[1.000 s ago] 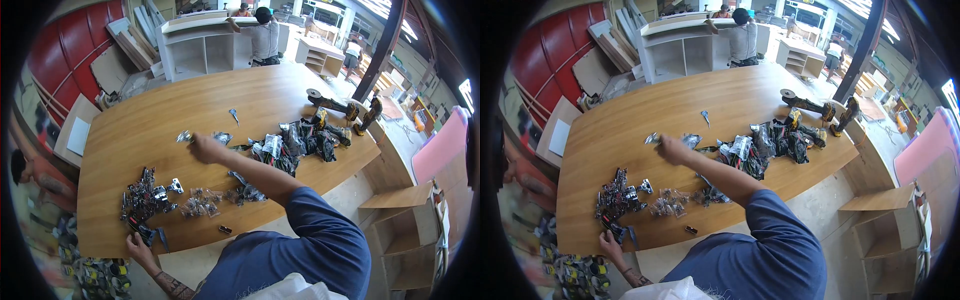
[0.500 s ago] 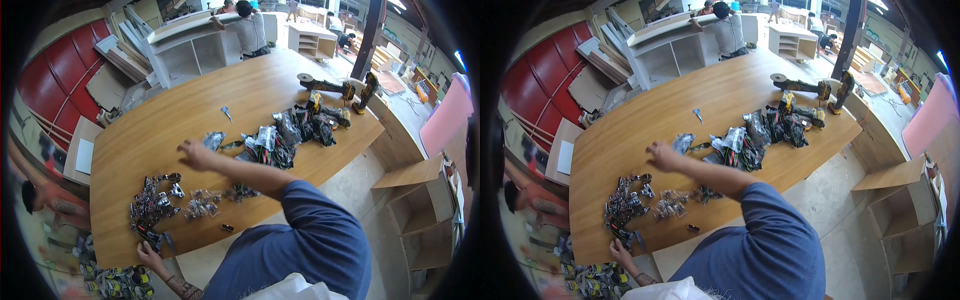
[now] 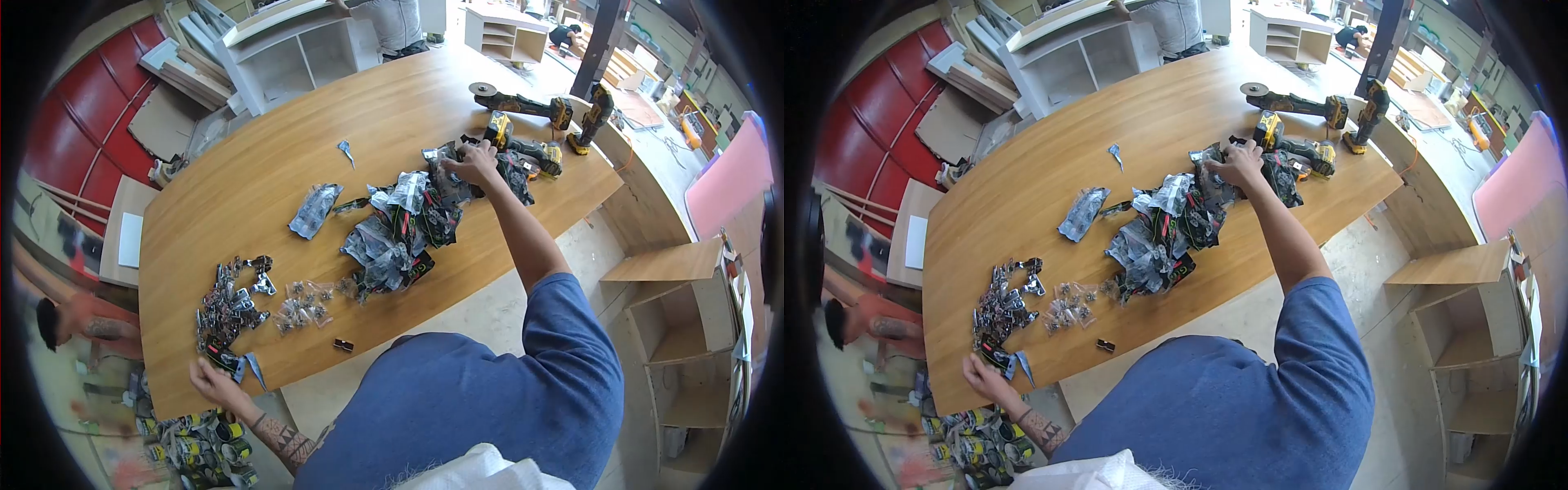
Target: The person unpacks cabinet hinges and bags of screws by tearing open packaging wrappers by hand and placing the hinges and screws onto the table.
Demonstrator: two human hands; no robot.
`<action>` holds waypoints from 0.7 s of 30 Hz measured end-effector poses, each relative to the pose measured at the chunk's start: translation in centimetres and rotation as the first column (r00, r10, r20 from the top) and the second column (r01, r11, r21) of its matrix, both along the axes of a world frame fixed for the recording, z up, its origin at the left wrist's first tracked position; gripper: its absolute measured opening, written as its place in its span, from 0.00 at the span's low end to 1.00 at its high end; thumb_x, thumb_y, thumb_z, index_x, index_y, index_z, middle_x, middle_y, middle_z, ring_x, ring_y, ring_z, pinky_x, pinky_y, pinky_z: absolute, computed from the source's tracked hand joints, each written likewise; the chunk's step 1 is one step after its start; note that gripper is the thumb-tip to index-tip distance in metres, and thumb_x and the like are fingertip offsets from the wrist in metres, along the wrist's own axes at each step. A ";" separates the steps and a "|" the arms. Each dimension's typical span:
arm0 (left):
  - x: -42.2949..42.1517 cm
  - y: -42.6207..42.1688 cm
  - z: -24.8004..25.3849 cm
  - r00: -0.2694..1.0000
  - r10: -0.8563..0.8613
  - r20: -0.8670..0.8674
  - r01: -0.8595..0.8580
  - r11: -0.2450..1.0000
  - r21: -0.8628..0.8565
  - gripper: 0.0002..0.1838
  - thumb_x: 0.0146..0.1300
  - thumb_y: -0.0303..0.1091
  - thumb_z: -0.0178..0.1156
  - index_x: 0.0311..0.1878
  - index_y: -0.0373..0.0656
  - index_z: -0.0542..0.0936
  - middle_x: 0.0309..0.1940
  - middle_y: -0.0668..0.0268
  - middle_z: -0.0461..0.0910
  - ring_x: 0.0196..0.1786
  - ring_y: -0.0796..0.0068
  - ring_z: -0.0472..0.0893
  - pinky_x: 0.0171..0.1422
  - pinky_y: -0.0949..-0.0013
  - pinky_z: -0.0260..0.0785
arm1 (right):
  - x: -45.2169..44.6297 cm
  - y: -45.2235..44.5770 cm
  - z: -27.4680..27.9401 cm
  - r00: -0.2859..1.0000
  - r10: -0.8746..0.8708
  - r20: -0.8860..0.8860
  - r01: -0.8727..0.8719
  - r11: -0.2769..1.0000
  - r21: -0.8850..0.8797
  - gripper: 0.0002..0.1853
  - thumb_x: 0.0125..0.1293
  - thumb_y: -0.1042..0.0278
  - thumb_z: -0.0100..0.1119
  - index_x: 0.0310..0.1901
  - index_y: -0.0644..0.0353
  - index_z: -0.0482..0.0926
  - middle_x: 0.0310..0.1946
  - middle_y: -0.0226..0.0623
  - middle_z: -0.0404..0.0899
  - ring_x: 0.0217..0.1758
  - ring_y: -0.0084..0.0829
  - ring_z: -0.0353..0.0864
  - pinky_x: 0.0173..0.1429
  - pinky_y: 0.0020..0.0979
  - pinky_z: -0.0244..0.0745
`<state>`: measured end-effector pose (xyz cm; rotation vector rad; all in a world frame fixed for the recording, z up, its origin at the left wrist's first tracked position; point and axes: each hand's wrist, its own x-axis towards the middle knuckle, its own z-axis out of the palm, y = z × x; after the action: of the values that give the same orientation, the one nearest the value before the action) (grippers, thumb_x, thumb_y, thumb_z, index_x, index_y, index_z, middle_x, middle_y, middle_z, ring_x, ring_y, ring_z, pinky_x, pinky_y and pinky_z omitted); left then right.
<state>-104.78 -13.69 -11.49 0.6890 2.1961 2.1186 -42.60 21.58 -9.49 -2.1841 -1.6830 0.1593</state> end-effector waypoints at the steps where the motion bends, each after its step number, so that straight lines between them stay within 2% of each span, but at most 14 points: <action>1: 2.0 1.2 1.3 0.999 -0.033 -0.022 0.033 0.999 -0.004 0.23 0.82 0.43 0.64 0.70 0.40 0.77 0.33 0.71 0.72 0.28 0.85 0.68 0.26 0.75 0.57 | 0.1 -0.1 -0.1 0.995 0.023 -0.094 -0.020 0.999 0.037 0.37 0.55 0.34 0.78 0.59 0.52 0.89 0.63 0.58 0.75 0.73 0.60 0.68 0.76 0.55 0.68; 3: 4.2 3.4 1.9 0.976 -0.216 -0.041 0.216 0.976 0.016 0.24 0.82 0.42 0.63 0.72 0.41 0.76 0.34 0.73 0.71 0.28 0.86 0.67 0.27 0.75 0.58 | 0.0 0.2 -0.6 0.981 0.039 -0.191 -0.023 0.996 0.088 0.27 0.57 0.38 0.78 0.56 0.38 0.91 0.63 0.56 0.76 0.70 0.60 0.70 0.76 0.55 0.66; 6: 11.7 6.8 4.1 0.881 -0.472 -0.023 0.473 0.881 0.003 0.20 0.83 0.36 0.55 0.72 0.44 0.76 0.39 0.77 0.71 0.30 0.90 0.62 0.29 0.80 0.54 | 0.6 0.7 -3.2 0.976 0.141 -0.166 -0.094 0.960 0.262 0.18 0.63 0.44 0.76 0.51 0.39 0.90 0.57 0.49 0.82 0.68 0.54 0.75 0.74 0.55 0.69; 7: 13.0 7.3 4.0 0.806 -0.590 0.048 0.592 0.805 -0.046 0.18 0.83 0.34 0.52 0.70 0.45 0.77 0.39 0.77 0.70 0.31 0.91 0.63 0.30 0.81 0.54 | 0.0 -0.3 -2.8 0.979 0.187 -0.085 -0.141 0.913 0.383 0.11 0.71 0.55 0.72 0.48 0.49 0.86 0.44 0.39 0.84 0.57 0.39 0.81 0.65 0.45 0.74; 8: 14.5 8.2 3.4 0.705 -0.694 0.146 0.703 0.711 -0.017 0.16 0.84 0.35 0.51 0.68 0.44 0.78 0.38 0.77 0.70 0.31 0.91 0.62 0.30 0.81 0.54 | -0.3 -0.7 -3.0 0.978 0.192 -0.086 -0.145 0.910 0.389 0.11 0.71 0.55 0.72 0.48 0.49 0.86 0.44 0.39 0.84 0.57 0.39 0.81 0.65 0.45 0.74; 10: 18.0 9.6 3.3 0.489 -0.837 0.247 0.860 0.509 0.021 0.16 0.85 0.35 0.49 0.66 0.44 0.80 0.36 0.77 0.70 0.30 0.91 0.62 0.31 0.81 0.55 | -0.7 -1.4 -2.8 0.660 0.435 -0.613 -0.067 0.846 0.528 0.08 0.77 0.66 0.67 0.48 0.59 0.79 0.38 0.31 0.79 0.46 0.24 0.77 0.53 0.30 0.74; 11: 19.9 10.2 3.7 0.391 -0.883 0.259 0.913 0.408 0.013 0.16 0.86 0.35 0.49 0.66 0.43 0.81 0.35 0.78 0.69 0.30 0.91 0.62 0.31 0.81 0.56 | -1.1 -2.0 -2.7 0.654 0.496 -0.571 -0.049 0.781 0.622 0.06 0.78 0.75 0.62 0.47 0.62 0.73 0.35 0.31 0.74 0.34 0.25 0.71 0.40 0.26 0.68; 12: 22.1 10.7 4.6 0.376 -0.910 0.174 0.927 0.370 -0.070 0.16 0.86 0.34 0.50 0.67 0.42 0.81 0.34 0.77 0.70 0.29 0.89 0.65 0.31 0.79 0.59 | -1.6 -3.2 -1.8 0.652 0.504 -0.566 -0.057 0.778 0.626 0.06 0.78 0.75 0.62 0.47 0.62 0.73 0.35 0.31 0.74 0.34 0.25 0.71 0.40 0.26 0.68; 14: 25.8 11.7 7.5 0.311 -0.949 -0.042 0.923 0.312 -0.224 0.17 0.85 0.33 0.51 0.69 0.39 0.80 0.33 0.74 0.74 0.30 0.86 0.71 0.34 0.76 0.67 | -2.5 -5.8 0.4 0.414 0.599 -0.686 0.028 0.744 0.667 0.05 0.81 0.75 0.59 0.49 0.58 0.71 0.35 0.23 0.68 0.36 0.18 0.66 0.40 0.24 0.65; 15: 27.2 12.2 9.0 0.257 -0.952 -0.169 0.908 0.298 -0.294 0.18 0.85 0.32 0.52 0.71 0.38 0.78 0.33 0.71 0.77 0.32 0.83 0.75 0.35 0.74 0.71 | -3.3 -6.8 1.4 0.313 0.658 -0.685 0.046 0.709 0.703 0.05 0.83 0.75 0.56 0.49 0.56 0.70 0.37 0.19 0.66 0.38 0.14 0.63 0.42 0.22 0.62; 16: 28.6 12.6 10.7 0.235 -0.954 -0.189 0.906 0.285 -0.312 0.18 0.85 0.31 0.52 0.71 0.38 0.79 0.35 0.67 0.81 0.33 0.82 0.78 0.37 0.72 0.73 | -3.7 -7.6 1.7 0.309 0.659 -0.686 0.039 0.712 0.701 0.05 0.83 0.75 0.56 0.49 0.56 0.70 0.37 0.19 0.66 0.38 0.14 0.63 0.42 0.22 0.62; 18: 30.9 13.9 13.0 0.219 -0.954 -0.204 0.903 0.277 -0.328 0.18 0.84 0.31 0.53 0.71 0.37 0.79 0.37 0.64 0.84 0.33 0.80 0.80 0.39 0.70 0.75 | -4.3 -9.2 2.0 0.062 0.691 -0.720 0.008 0.721 0.693 0.05 0.84 0.76 0.55 0.51 0.55 0.70 0.41 0.21 0.69 0.42 0.13 0.66 0.50 0.20 0.65; 20: 32.4 15.5 14.5 0.189 -0.953 -0.238 0.914 0.259 -0.313 0.16 0.84 0.31 0.54 0.67 0.35 0.81 0.39 0.61 0.86 0.33 0.77 0.81 0.41 0.68 0.77 | -5.2 -10.9 2.8 0.003 0.685 -0.728 -0.022 0.728 0.685 0.04 0.84 0.75 0.55 0.51 0.55 0.70 0.42 0.23 0.73 0.45 0.14 0.71 0.53 0.20 0.69; 21: 33.3 16.6 14.5 0.198 -0.951 -0.236 0.912 0.267 -0.311 0.16 0.84 0.31 0.54 0.67 0.35 0.81 0.39 0.61 0.86 0.33 0.77 0.81 0.41 0.68 0.77 | -5.9 -11.9 3.3 -0.132 0.664 -0.736 -0.041 0.738 0.674 0.04 0.85 0.75 0.54 0.51 0.55 0.70 0.44 0.24 0.74 0.46 0.15 0.73 0.56 0.22 0.71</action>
<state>-71.51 2.86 3.01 1.9304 1.1873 1.1762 -48.48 9.65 -6.17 -0.5126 -1.0572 1.1079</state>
